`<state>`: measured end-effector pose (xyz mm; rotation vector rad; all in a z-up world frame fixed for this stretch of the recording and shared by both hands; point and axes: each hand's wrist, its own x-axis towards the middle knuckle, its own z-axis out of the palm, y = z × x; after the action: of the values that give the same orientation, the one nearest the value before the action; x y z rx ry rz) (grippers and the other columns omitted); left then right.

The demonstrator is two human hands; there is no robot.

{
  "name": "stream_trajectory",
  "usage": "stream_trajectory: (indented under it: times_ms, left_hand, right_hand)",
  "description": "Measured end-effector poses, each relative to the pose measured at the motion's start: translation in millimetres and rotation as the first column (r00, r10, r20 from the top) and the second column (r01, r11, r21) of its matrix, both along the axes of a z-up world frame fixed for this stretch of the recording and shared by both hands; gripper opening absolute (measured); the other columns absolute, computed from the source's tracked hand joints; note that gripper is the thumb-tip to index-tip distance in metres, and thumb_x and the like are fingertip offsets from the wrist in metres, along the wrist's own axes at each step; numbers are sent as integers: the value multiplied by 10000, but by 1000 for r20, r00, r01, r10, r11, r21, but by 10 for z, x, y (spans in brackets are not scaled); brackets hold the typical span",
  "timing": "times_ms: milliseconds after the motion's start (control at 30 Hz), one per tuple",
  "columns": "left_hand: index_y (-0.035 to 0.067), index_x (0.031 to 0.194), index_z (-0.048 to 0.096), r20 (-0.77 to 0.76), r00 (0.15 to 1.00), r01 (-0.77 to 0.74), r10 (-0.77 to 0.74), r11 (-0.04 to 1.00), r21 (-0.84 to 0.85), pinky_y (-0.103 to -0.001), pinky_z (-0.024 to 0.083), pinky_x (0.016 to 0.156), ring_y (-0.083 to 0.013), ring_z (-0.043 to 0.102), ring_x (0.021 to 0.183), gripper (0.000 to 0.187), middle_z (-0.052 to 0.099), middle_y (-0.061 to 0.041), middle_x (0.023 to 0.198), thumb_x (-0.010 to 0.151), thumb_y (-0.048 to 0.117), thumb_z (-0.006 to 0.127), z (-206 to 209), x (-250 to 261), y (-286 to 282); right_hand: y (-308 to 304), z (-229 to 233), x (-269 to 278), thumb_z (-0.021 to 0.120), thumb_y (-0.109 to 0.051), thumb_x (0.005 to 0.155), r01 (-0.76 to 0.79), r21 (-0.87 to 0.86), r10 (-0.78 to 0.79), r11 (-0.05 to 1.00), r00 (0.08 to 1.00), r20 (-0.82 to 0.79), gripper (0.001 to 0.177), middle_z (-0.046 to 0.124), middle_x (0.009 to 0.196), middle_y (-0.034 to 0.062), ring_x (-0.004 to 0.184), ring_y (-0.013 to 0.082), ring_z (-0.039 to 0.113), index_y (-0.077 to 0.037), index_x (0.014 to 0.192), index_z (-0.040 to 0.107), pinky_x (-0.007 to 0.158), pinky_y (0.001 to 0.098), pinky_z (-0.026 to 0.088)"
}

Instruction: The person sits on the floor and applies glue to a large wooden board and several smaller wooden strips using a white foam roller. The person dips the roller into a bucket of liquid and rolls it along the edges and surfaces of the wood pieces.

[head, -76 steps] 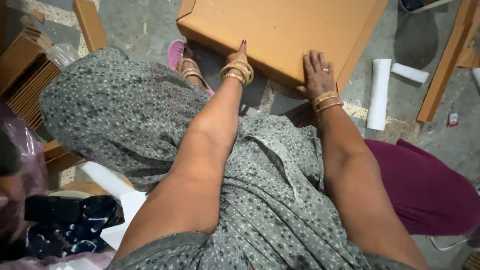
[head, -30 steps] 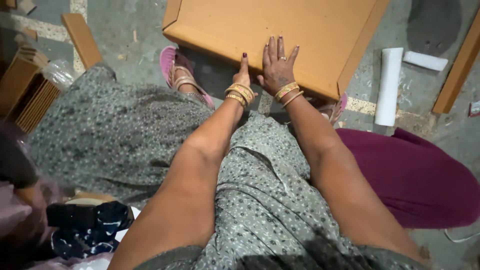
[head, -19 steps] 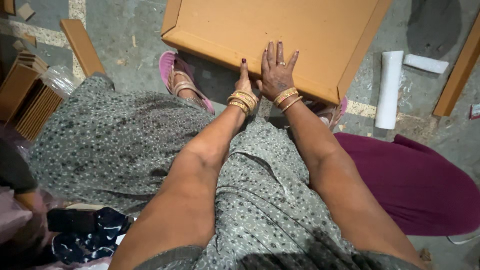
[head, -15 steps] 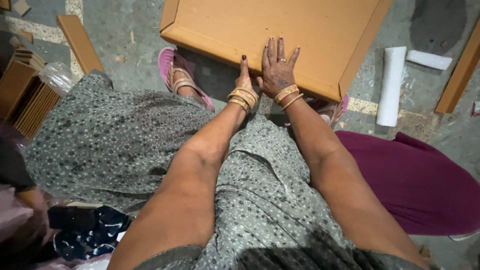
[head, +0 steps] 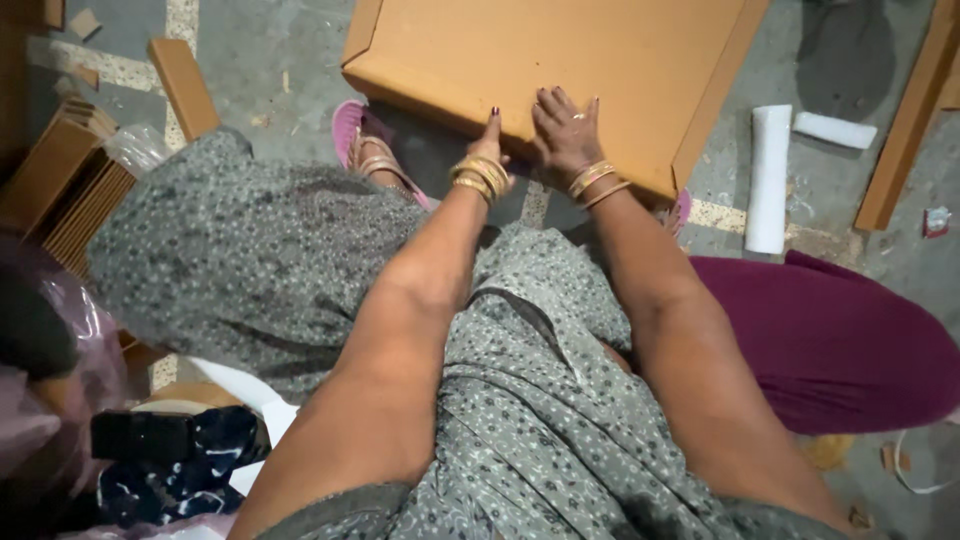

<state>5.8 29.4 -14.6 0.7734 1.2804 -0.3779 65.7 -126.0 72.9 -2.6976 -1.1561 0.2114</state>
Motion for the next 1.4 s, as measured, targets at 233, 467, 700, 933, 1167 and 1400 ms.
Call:
stream_trajectory:
  times_ms: [233,467,700,933,1167,1400]
  left_hand:
    - [-71,1189,712,-131,988,129,-87,925,358,-415,528,961,-334,712,1082,833,721,-229,1230,783,657,737,-291,224,713]
    - [-51,1041,747,-122,988,-33,95,902,430,-419,604,803,-305,767,882,709,785,-181,1032,787,611,747,-287,307,1149]
    - [57,1485,289,78,950,-311,302,911,272,-702,586,878,-417,630,1179,968,539,-171,1396,747,370,833,-421,248,1235]
    - [86,1516,260,211,910,-399,357,892,210,-779,510,894,-434,536,1323,997,508,-169,1487,755,261,880,-338,130,1255]
    - [83,1568,145,36,934,-354,356,900,254,-659,512,1006,-376,491,1345,1105,362,-133,1549,771,292,881,260,191,1236]
    - [36,1541,354,-49,985,-93,165,753,652,-488,372,1153,-446,496,1351,1057,522,-262,1470,734,481,872,-28,128,1737]
  right_hand:
    - [-1092,413,45,768,-355,958,869,-101,-869,484,463,-177,318,765,964,218,778,346,712,-37,975,759,726,472,563]
    - [-1439,146,-350,687,-440,926,903,-295,-346,-313,-397,-850,720,530,1357,301,1027,511,673,-108,1506,419,734,600,608]
    - [-1370,-310,-310,816,-282,812,710,-131,-42,-692,-220,-974,1009,170,1635,75,1449,444,233,-249,1593,177,1013,777,384]
    - [-1401,-404,-345,868,-207,794,663,-56,-99,-747,-194,-976,1091,68,1689,-16,1536,369,79,-294,1597,135,1126,788,267]
    - [-1685,-608,-371,813,-397,796,997,-67,-629,35,-30,-777,910,280,1617,34,1450,323,259,-267,1548,317,1150,616,330]
    - [-1555,-23,-284,600,-432,937,931,-121,-23,-344,-137,-990,664,405,1566,66,1457,359,362,-244,1539,392,1121,627,429]
